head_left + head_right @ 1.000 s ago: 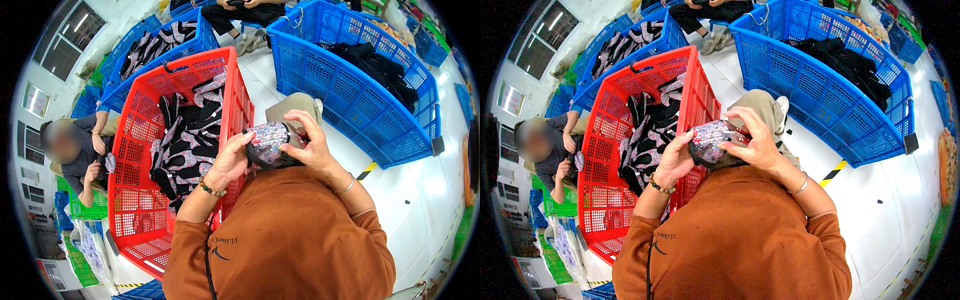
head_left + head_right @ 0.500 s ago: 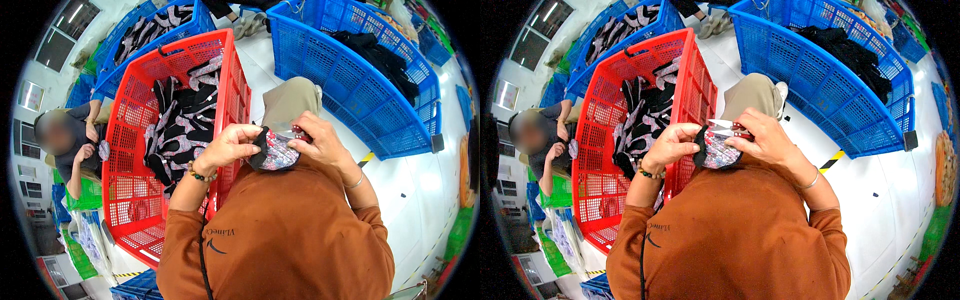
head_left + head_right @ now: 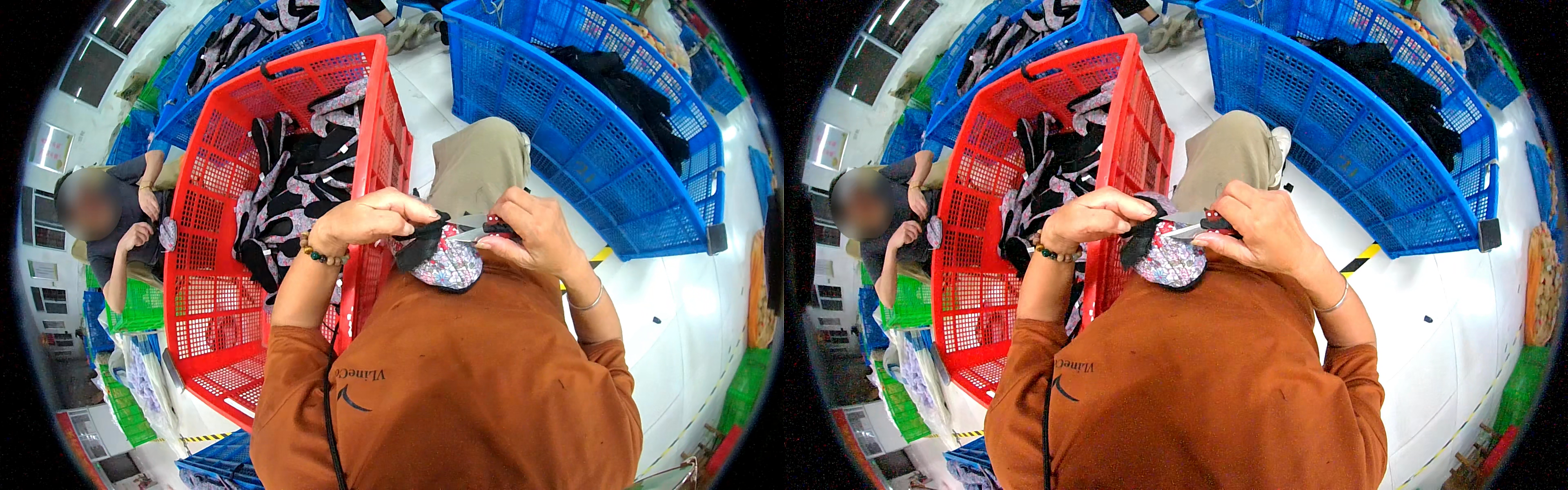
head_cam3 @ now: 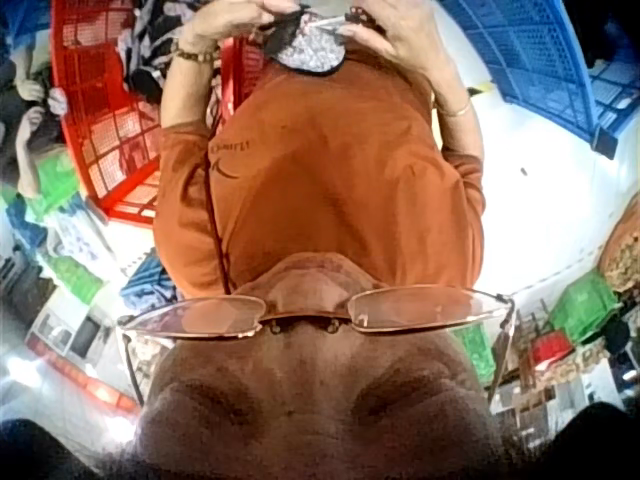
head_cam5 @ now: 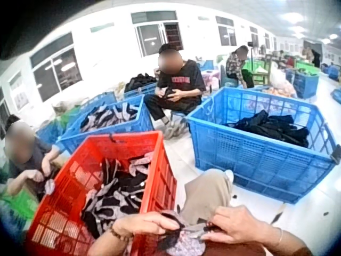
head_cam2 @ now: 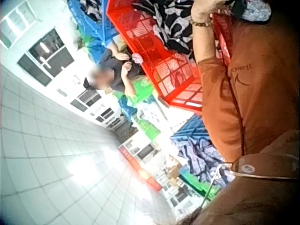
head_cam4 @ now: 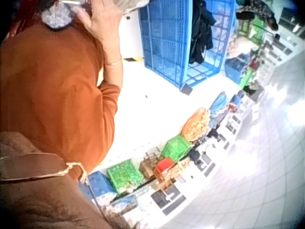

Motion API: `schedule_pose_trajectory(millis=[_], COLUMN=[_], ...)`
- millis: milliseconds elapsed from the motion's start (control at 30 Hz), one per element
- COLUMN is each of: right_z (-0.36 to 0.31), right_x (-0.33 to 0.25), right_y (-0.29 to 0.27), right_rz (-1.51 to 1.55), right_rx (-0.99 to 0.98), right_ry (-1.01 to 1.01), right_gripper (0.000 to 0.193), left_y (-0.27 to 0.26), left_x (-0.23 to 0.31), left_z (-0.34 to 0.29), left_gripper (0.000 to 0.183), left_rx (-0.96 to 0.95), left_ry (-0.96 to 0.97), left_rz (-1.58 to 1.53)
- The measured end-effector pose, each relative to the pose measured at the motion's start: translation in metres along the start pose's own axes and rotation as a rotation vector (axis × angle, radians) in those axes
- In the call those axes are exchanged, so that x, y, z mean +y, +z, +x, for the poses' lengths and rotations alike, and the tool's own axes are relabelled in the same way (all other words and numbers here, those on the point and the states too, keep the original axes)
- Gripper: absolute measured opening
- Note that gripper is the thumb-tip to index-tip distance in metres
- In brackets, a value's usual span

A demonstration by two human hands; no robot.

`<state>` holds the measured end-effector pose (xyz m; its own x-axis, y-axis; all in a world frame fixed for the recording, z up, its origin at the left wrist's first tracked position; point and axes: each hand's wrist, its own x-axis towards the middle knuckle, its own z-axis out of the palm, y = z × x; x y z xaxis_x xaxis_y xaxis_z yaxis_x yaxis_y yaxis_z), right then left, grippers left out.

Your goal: The person sits on the floor and uses scissors to trim excess fabric from the edges of floral-patterned slippers. They handle the slippers one by one, cutting the material and placing the finished items into a red basket.

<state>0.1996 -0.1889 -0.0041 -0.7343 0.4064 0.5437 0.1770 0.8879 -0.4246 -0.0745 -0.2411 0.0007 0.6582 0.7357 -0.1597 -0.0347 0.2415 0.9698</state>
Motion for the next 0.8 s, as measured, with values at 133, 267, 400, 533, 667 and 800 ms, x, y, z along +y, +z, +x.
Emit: schedule_pose_trajectory(millis=[133, 267, 400, 533, 667, 800], right_z=[0.0, 0.007, 0.008, 0.003, -0.005, -0.008], right_x=[-0.002, -0.005, -0.008, 0.0, 0.006, 0.008], right_y=[0.0, 0.002, 0.005, 0.003, 0.008, 0.004], right_rz=[-0.016, -0.036, -0.017, 0.15, 0.212, 0.053], right_rx=[-0.04, -0.057, -0.096, -0.178, -0.177, -0.134], right_ry=[-0.019, -0.058, -0.121, -0.118, -0.049, -0.043], right_gripper=[0.032, 0.033, 0.034, 0.035, 0.035, 0.035], left_y=[0.001, -0.007, -0.007, -0.005, 0.001, 0.0], left_x=[-0.01, -0.002, -0.008, -0.014, -0.016, -0.025], left_z=[0.006, 0.011, 0.016, 0.013, 0.01, 0.013], left_gripper=[0.04, 0.036, 0.033, 0.03, 0.025, 0.019], left_rx=[-0.086, -0.147, -0.153, -0.133, -0.133, -0.198], left_ry=[0.064, -0.109, -0.043, 0.006, 0.027, 0.112], left_rz=[-0.05, 0.036, 0.11, 0.039, -0.108, -0.148])
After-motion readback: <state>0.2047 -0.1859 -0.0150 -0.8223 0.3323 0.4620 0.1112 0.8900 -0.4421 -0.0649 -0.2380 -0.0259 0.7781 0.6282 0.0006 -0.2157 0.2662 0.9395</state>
